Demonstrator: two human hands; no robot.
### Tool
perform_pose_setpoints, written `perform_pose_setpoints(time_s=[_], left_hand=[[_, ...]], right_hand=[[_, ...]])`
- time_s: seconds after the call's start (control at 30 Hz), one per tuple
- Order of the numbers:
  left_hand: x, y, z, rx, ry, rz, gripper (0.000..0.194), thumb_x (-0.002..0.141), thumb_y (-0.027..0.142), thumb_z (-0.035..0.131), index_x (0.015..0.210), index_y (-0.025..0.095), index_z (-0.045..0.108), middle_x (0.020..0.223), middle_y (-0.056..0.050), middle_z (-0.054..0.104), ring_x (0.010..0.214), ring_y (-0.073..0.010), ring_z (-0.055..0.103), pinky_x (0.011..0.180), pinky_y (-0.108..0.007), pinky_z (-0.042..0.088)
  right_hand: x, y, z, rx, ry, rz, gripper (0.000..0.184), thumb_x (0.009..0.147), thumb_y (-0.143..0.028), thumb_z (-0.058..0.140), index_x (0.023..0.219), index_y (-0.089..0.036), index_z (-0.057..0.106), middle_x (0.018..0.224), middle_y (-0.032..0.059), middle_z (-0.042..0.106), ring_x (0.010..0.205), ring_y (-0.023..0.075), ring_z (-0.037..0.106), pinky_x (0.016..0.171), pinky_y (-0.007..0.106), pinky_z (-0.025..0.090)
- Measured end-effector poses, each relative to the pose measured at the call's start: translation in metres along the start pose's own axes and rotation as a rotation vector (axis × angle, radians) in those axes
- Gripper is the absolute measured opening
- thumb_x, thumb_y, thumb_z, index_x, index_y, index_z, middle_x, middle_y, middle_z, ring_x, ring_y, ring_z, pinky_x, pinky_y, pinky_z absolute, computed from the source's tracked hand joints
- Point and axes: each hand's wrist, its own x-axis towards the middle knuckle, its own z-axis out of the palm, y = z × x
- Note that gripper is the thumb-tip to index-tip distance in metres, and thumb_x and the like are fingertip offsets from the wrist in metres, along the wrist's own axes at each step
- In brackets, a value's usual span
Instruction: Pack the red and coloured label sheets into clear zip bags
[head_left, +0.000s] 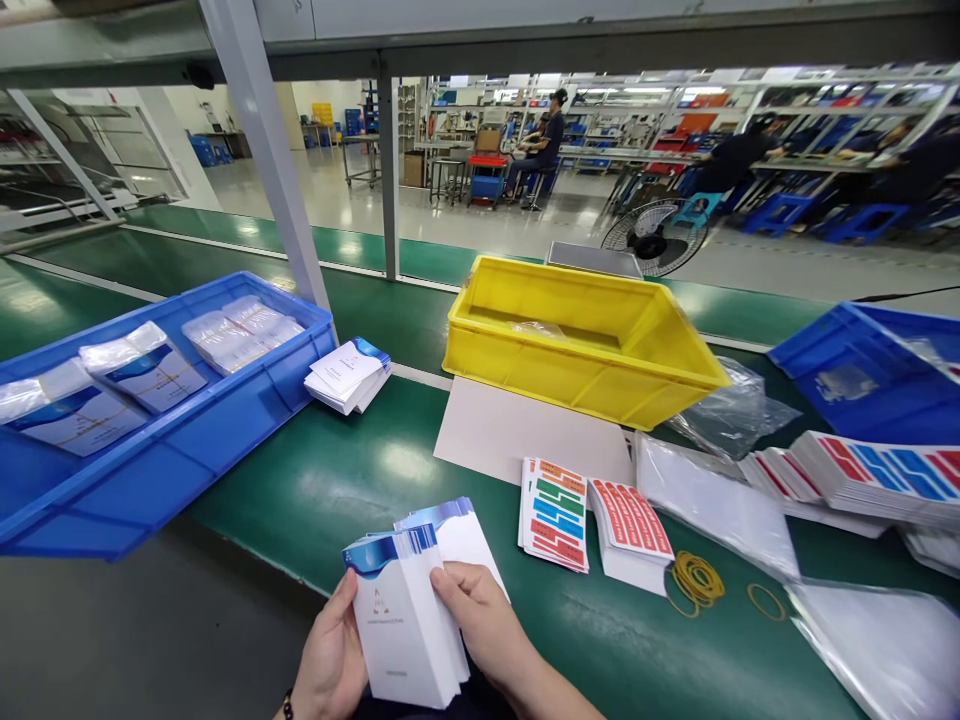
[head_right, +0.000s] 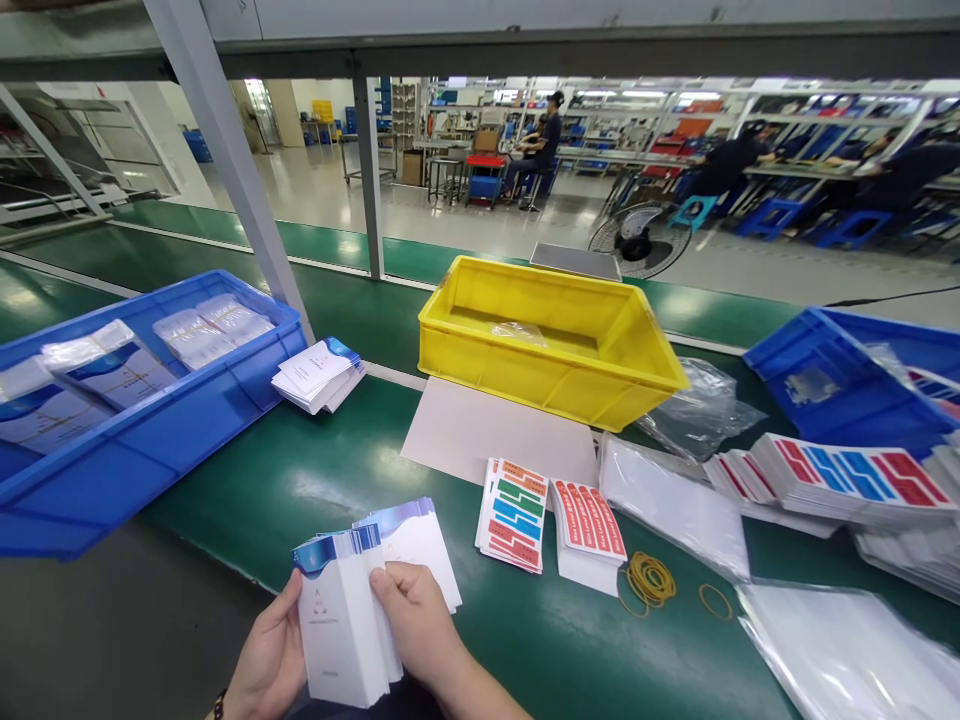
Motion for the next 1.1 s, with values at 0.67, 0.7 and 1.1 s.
perform_pose_setpoints(time_s=[0.67, 0.7, 1.1], left_hand=[[-0.002, 0.013, -0.012, -0.011, 0.014, 0.0, 0.02, 0.083, 0.02, 0.052, 0.078, 0.012, 0.069, 0.076, -0.01, 0.075, 0.078, -0.0256, 0.069, 0.079, -0.039, 0.052], [-0.003, 0.01, -0.01, -0.011, 0.019, -0.004, 0.02, 0.083, 0.02, 0.052, 0.078, 0.011, 0.069, 0.076, -0.01, 0.074, 0.079, -0.0258, 0.069, 0.079, -0.04, 0.052], [-0.001, 0.001, -0.005, 0.033, -0.007, 0.067, 0.008, 0.078, 0.02, 0.059, 0.08, 0.014, 0.066, 0.078, -0.006, 0.073, 0.085, -0.0266, 0.067, 0.077, -0.038, 0.053]], right_hand=[[0.006, -0.003, -0.03, -0.412, 0.187, -0.169, 0.043, 0.079, -0.049, 0.048, 0.107, -0.018, 0.057, 0.113, 0.011, 0.056, 0.105, 0.0252, 0.05, 0.091, 0.038, 0.038], [0.004, -0.002, -0.022, -0.329, 0.04, -0.123, 0.042, 0.081, -0.051, 0.043, 0.099, -0.017, 0.06, 0.101, 0.0097, 0.06, 0.094, 0.0232, 0.055, 0.083, 0.035, 0.042], [0.001, 0.006, 0.001, -0.15, -0.105, 0.016, 0.056, 0.074, -0.067, 0.044, 0.052, -0.016, 0.044, 0.051, -0.0032, 0.038, 0.05, 0.0087, 0.031, 0.046, 0.021, 0.025]])
